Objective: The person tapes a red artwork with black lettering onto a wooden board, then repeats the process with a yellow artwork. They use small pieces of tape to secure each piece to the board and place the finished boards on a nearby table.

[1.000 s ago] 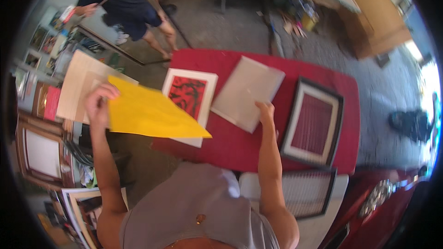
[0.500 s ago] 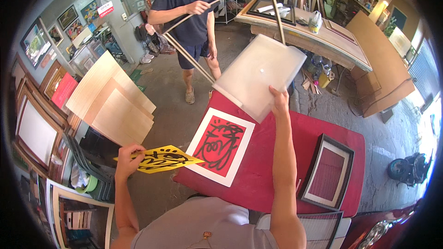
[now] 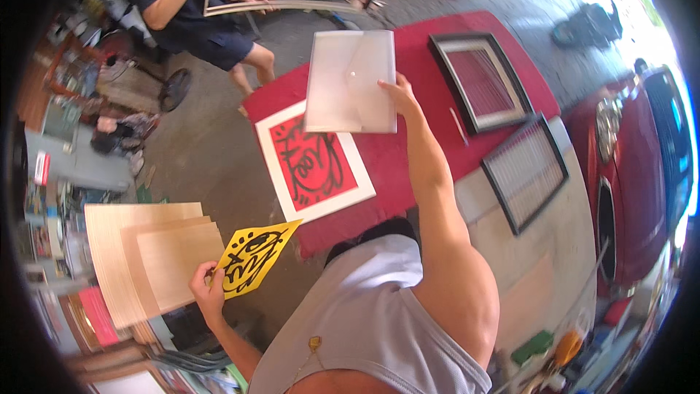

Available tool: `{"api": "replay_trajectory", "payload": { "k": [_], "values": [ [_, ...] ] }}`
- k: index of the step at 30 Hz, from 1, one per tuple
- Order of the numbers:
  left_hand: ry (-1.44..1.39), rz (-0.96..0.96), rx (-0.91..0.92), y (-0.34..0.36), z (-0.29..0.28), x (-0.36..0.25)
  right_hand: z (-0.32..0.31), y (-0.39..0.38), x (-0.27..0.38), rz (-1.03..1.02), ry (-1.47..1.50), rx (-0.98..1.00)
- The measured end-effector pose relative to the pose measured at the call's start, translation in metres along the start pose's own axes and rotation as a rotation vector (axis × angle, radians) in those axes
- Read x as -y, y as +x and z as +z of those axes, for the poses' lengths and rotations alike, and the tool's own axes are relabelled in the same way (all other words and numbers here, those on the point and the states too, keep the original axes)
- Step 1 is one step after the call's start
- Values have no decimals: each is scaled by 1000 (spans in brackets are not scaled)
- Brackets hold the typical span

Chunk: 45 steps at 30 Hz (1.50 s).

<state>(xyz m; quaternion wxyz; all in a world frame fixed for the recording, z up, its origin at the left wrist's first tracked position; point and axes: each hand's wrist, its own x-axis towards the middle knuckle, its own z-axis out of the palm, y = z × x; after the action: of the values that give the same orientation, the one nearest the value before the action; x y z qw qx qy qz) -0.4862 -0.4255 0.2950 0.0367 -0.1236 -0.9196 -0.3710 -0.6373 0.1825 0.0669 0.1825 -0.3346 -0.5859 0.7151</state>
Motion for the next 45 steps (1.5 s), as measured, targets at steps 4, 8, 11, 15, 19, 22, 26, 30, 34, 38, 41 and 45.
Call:
{"api": "replay_trajectory", "payload": {
  "k": [4,8,11,15,19,22,26,30,34,38,41,45],
  "values": [
    [-110,108,209,19,26,-8,-88,-51,-51,-182,-503,-699],
    [-199,255,393,24,69,-33,-128,-202,-107,-313,-525,-489],
    [-271,360,507,9,98,-59,-112,-331,-109,-25,-222,231],
    [-395,497,651,-22,130,-107,-104,-441,-100,191,286,417],
    [-782,396,884,-89,147,-183,-150,-526,-99,-51,593,111],
    [-1036,261,1062,-133,172,-217,-192,-583,-85,-188,740,-19],
    [-1310,28,1128,-176,197,-223,-234,-640,-95,-189,756,-135],
    [-1233,-13,1157,-193,235,-217,-268,-676,-93,-196,697,-184],
    [-1019,-176,932,-111,322,-162,-301,-688,-96,-179,511,-412],
    [-513,-313,513,57,406,-55,-325,-691,-82,-127,238,-580],
    [-439,-182,375,139,467,-13,-328,-701,-60,-43,88,-721],
    [-323,-270,375,293,485,69,-316,-685,-40,-51,110,-837]
  ]
}}
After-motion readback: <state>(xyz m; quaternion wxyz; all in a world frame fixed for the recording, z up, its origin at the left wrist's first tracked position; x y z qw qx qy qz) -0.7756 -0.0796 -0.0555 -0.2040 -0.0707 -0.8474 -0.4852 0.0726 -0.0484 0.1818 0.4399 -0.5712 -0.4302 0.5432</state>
